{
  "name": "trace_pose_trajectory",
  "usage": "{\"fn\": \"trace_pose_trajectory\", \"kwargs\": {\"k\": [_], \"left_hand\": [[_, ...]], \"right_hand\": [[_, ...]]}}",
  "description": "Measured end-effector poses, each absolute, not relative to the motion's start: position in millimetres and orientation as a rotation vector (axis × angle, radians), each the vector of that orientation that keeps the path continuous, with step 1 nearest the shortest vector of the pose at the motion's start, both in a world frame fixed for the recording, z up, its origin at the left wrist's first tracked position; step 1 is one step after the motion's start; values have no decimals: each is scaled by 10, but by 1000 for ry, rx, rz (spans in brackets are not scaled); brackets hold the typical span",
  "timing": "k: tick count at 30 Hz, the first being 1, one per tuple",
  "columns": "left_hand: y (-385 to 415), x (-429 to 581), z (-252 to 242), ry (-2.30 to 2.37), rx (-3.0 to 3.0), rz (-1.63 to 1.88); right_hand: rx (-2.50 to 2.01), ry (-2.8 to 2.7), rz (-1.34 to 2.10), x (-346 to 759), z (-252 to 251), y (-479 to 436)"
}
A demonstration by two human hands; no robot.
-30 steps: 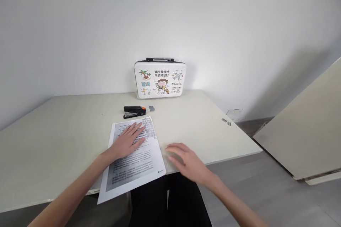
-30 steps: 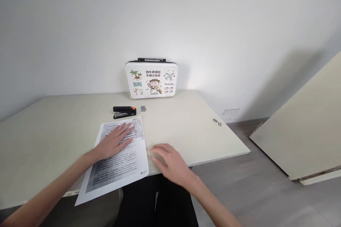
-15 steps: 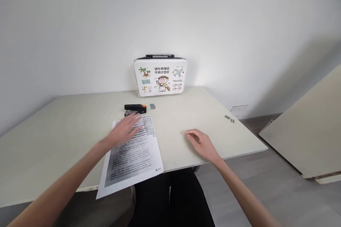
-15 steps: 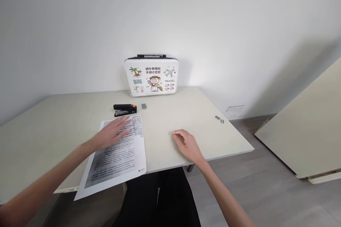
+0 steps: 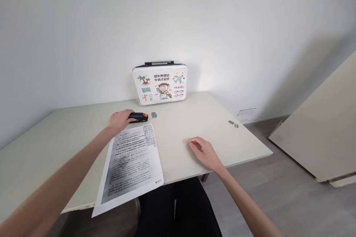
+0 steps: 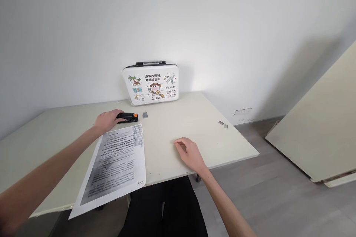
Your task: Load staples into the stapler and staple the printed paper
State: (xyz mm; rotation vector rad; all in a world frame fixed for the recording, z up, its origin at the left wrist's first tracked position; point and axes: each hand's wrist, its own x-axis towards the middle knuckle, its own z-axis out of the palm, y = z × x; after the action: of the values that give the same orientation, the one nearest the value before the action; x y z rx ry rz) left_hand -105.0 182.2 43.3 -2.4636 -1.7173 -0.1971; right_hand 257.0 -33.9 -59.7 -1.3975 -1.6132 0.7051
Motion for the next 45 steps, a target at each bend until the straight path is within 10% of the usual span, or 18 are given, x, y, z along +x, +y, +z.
{"fn": "trace_pose_trajectory", "kwargs": {"k": [20,45], "left_hand": [[253,575,-20,-1184,-3097,-519],[387,-164,-99,-1248,-3261,-640]], "right_hand": [[-1339,-1218,669,2644,-676,-284],[-1397,-1288,691,2611,-660,-320]]}}
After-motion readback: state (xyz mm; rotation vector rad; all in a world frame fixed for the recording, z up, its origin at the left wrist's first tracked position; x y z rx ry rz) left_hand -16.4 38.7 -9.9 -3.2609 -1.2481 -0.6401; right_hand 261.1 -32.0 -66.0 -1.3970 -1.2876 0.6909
